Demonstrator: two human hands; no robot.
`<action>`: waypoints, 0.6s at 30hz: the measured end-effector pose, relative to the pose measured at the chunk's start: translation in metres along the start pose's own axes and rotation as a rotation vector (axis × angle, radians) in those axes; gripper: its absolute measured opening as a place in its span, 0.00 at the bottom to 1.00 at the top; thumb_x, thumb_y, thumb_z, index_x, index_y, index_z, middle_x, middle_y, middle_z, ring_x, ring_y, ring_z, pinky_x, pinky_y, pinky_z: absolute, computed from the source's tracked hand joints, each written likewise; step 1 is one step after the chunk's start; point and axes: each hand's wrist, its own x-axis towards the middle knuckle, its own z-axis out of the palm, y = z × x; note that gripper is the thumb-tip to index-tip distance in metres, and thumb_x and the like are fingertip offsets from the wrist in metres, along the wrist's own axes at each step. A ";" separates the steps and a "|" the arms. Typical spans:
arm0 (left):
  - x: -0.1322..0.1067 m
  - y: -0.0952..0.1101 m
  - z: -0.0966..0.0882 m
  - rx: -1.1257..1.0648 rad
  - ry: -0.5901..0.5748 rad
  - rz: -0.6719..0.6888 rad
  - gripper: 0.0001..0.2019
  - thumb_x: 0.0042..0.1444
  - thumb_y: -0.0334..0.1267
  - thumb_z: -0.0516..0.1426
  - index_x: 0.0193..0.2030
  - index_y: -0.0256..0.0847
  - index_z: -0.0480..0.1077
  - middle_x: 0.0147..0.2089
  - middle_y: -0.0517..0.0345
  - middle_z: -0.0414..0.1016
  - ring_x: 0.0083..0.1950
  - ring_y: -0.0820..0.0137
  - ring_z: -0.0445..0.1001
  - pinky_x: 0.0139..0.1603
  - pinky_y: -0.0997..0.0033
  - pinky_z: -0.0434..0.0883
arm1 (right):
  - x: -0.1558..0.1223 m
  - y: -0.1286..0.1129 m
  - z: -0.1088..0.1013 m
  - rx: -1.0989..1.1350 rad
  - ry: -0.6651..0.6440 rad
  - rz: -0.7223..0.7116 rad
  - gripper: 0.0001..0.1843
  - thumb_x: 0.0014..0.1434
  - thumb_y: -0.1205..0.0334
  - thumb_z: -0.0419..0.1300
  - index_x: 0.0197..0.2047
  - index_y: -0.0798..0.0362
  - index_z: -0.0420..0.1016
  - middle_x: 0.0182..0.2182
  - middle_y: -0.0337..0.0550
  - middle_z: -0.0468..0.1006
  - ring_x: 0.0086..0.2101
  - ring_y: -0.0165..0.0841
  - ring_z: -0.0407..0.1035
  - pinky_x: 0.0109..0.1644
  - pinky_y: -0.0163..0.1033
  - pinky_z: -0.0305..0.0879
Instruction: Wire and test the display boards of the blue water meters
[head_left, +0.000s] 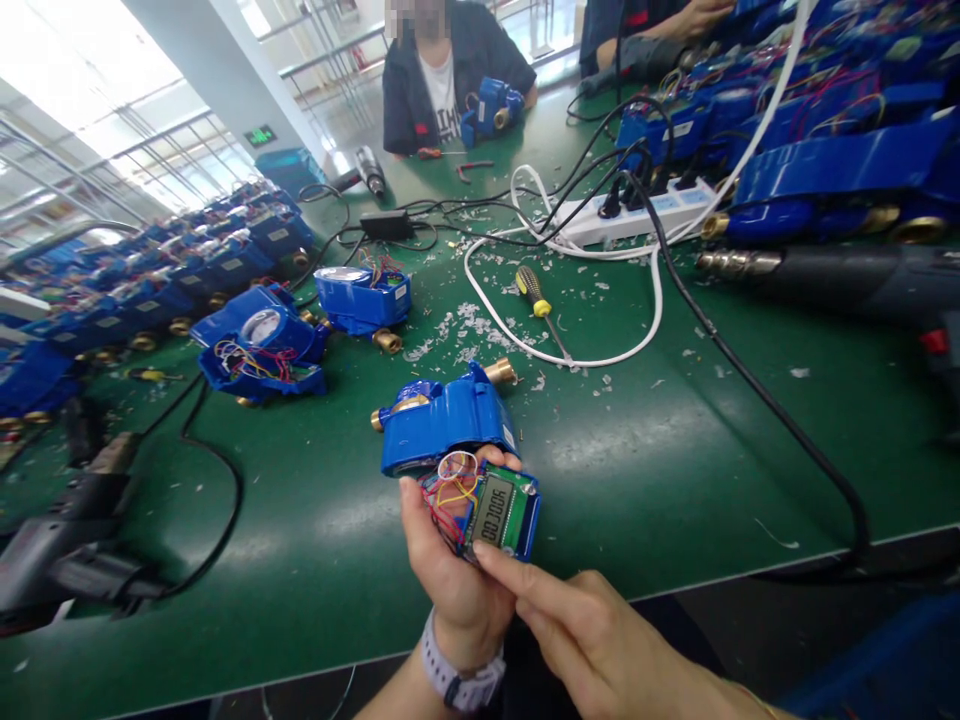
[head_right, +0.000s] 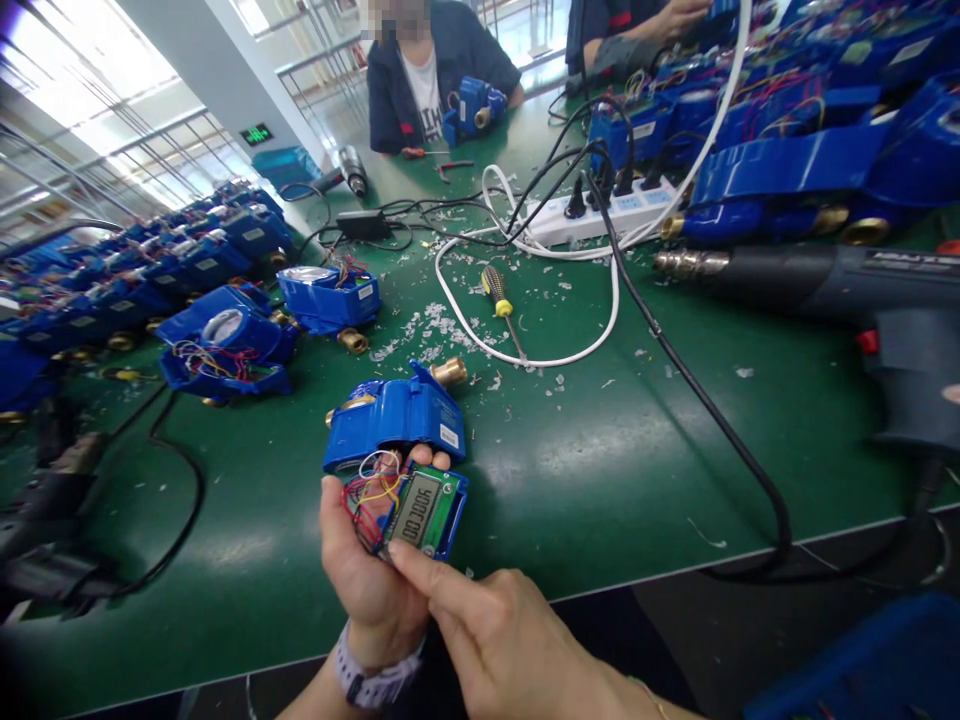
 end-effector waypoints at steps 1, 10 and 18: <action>0.000 0.000 -0.001 0.011 -0.008 -0.003 0.31 0.63 0.58 0.44 0.35 0.35 0.79 0.33 0.49 0.80 0.36 0.66 0.80 0.37 0.72 0.77 | 0.000 -0.001 -0.003 -0.021 -0.018 0.018 0.28 0.64 0.68 0.45 0.66 0.48 0.64 0.35 0.48 0.83 0.25 0.36 0.76 0.30 0.36 0.70; -0.002 -0.006 -0.012 0.088 -0.028 0.073 0.29 0.58 0.61 0.52 0.36 0.34 0.79 0.34 0.49 0.80 0.37 0.65 0.79 0.38 0.71 0.77 | 0.004 -0.023 -0.036 -0.408 -0.369 0.114 0.36 0.58 0.76 0.51 0.68 0.43 0.60 0.29 0.46 0.80 0.25 0.39 0.75 0.30 0.37 0.66; 0.002 -0.014 -0.019 0.143 -0.075 0.170 0.28 0.57 0.63 0.53 0.38 0.36 0.78 0.36 0.51 0.79 0.38 0.64 0.78 0.40 0.70 0.76 | 0.009 -0.030 -0.047 -0.547 -0.512 0.196 0.45 0.54 0.79 0.51 0.70 0.37 0.50 0.30 0.46 0.78 0.26 0.40 0.72 0.27 0.36 0.52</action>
